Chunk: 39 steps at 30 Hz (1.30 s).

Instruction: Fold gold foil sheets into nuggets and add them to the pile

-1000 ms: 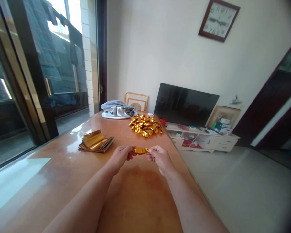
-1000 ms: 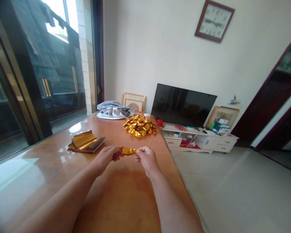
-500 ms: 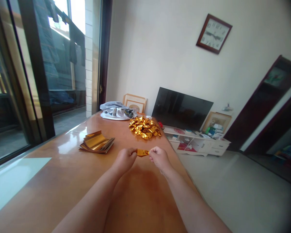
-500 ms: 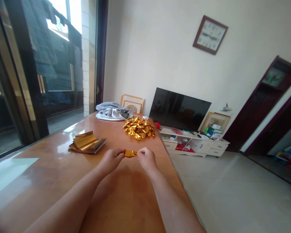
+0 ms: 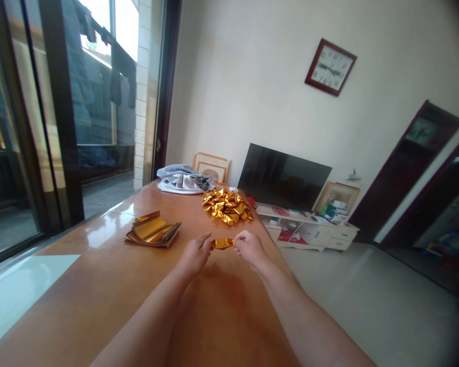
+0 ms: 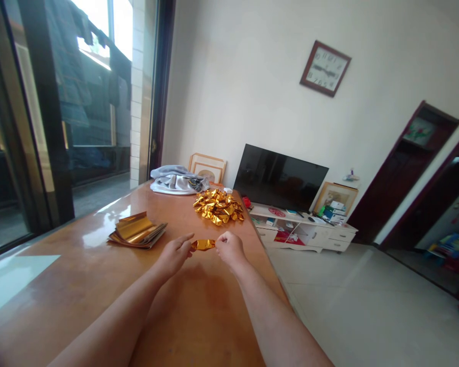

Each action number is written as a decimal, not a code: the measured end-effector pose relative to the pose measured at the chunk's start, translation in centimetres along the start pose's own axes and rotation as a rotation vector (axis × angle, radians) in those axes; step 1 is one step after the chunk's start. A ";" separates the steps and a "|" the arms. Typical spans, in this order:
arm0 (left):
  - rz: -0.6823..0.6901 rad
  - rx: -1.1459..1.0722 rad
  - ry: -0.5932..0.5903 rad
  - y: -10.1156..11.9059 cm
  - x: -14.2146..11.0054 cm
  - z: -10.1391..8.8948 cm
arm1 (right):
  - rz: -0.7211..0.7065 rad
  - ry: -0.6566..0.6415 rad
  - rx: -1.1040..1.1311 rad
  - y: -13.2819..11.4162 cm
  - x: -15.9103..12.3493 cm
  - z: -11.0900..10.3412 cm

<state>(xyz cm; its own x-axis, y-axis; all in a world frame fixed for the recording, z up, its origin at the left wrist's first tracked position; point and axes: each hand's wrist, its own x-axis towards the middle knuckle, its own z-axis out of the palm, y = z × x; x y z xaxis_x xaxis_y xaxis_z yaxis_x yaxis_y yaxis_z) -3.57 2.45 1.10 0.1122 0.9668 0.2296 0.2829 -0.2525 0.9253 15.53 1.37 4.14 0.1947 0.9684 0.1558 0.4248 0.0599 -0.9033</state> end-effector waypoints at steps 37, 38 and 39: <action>-0.360 -0.255 0.278 -2.9 2.0 -0.9 | 0.173 0.433 0.353 5.0 18.9 4.8; -0.358 -0.250 0.279 -2.9 2.0 -0.9 | 0.178 0.417 0.347 5.0 19.4 5.0; -0.356 -0.244 0.277 -2.9 2.0 -0.8 | 0.180 0.396 0.341 5.0 19.7 5.2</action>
<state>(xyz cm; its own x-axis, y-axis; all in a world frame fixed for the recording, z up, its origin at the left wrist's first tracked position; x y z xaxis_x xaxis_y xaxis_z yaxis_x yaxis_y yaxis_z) -4.96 5.18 -0.83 -0.2171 0.9735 -0.0714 0.0234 0.0783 0.9967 16.90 22.02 0.66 0.5837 0.8093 0.0661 0.0563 0.0409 -0.9976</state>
